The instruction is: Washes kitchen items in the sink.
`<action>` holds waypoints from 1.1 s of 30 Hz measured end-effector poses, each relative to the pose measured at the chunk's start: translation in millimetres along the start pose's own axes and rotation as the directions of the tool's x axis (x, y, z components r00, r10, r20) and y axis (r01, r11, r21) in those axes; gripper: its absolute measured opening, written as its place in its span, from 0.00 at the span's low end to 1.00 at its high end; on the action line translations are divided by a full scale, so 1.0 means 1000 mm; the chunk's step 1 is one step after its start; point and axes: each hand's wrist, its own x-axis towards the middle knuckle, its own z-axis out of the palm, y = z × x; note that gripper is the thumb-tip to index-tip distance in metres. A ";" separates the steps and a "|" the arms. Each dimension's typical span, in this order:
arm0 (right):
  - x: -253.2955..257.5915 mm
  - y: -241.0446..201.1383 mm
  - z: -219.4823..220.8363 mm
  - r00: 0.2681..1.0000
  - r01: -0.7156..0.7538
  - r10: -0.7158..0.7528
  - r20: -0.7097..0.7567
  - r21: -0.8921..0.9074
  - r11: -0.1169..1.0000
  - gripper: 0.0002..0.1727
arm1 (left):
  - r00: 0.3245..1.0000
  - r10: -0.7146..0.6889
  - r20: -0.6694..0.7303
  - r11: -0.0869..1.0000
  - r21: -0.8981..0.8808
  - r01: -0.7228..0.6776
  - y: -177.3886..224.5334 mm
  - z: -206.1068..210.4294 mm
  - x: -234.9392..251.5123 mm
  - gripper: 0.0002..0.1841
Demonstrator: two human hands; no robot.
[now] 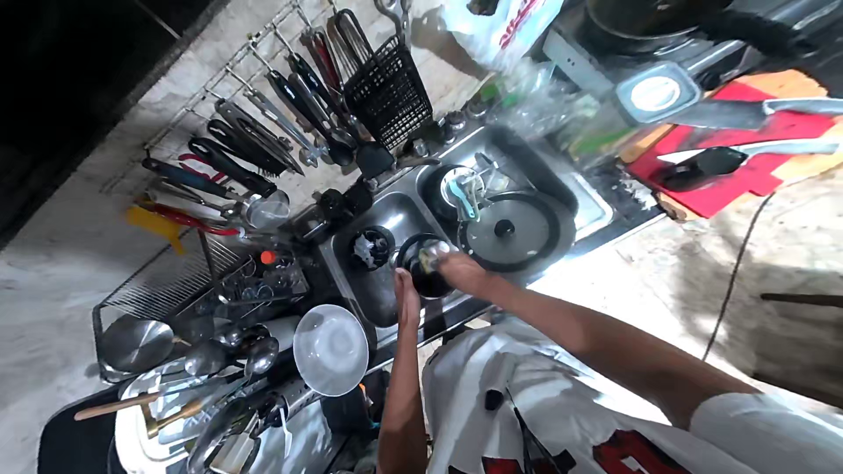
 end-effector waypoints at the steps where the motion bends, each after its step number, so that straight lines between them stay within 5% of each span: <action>1: 0.000 -0.007 0.001 1.000 0.014 -0.014 -0.003 0.073 0.997 0.17 | 1.000 0.010 -0.009 1.000 -0.012 -0.010 0.001 -0.002 0.004 0.33; 6: 0.003 -0.042 0.001 0.977 0.079 0.030 -0.209 0.496 0.865 0.18 | 1.000 -0.002 0.006 0.996 -0.094 0.002 -0.013 0.004 0.002 0.37; 10: 0.018 -0.046 -0.005 0.905 -0.075 0.265 -0.333 0.487 0.870 0.17 | 0.995 -0.040 0.095 0.995 -0.091 0.049 -0.005 0.009 -0.015 0.43; 14: 0.005 -0.053 -0.010 0.971 -0.069 0.154 -0.185 0.396 0.915 0.17 | 0.992 -0.082 0.095 0.994 -0.069 0.089 -0.009 0.001 -0.008 0.39; 18: 0.022 -0.040 -0.015 0.833 -0.186 0.273 -0.482 0.222 0.957 0.17 | 0.994 0.018 0.109 1.000 0.005 -0.019 0.012 0.007 -0.023 0.38; 21: 0.030 -0.045 -0.014 0.843 -0.193 0.354 -0.406 0.386 0.902 0.22 | 0.990 0.100 0.102 0.995 -0.005 -0.100 0.014 0.008 -0.016 0.39; 24: 0.015 -0.046 -0.009 0.982 -0.050 0.119 -0.148 0.400 0.915 0.23 | 0.993 0.094 0.070 0.995 -0.016 -0.093 0.009 -0.001 -0.005 0.39; 27: 0.001 -0.033 -0.020 1.000 0.009 -0.011 0.029 0.081 0.997 0.20 | 0.991 0.101 0.084 0.992 0.061 -0.106 0.010 -0.020 0.001 0.36; 30: 0.010 -0.003 -0.024 0.958 0.199 -0.240 -0.160 -0.232 0.952 0.16 | 0.982 0.017 0.189 0.989 0.141 -0.044 0.019 -0.020 -0.004 0.34; 33: 0.017 0.013 -0.024 0.880 0.363 -0.426 -0.211 -0.280 0.889 0.16 | 0.975 -0.009 0.221 0.995 0.097 -0.013 0.018 -0.020 -0.003 0.36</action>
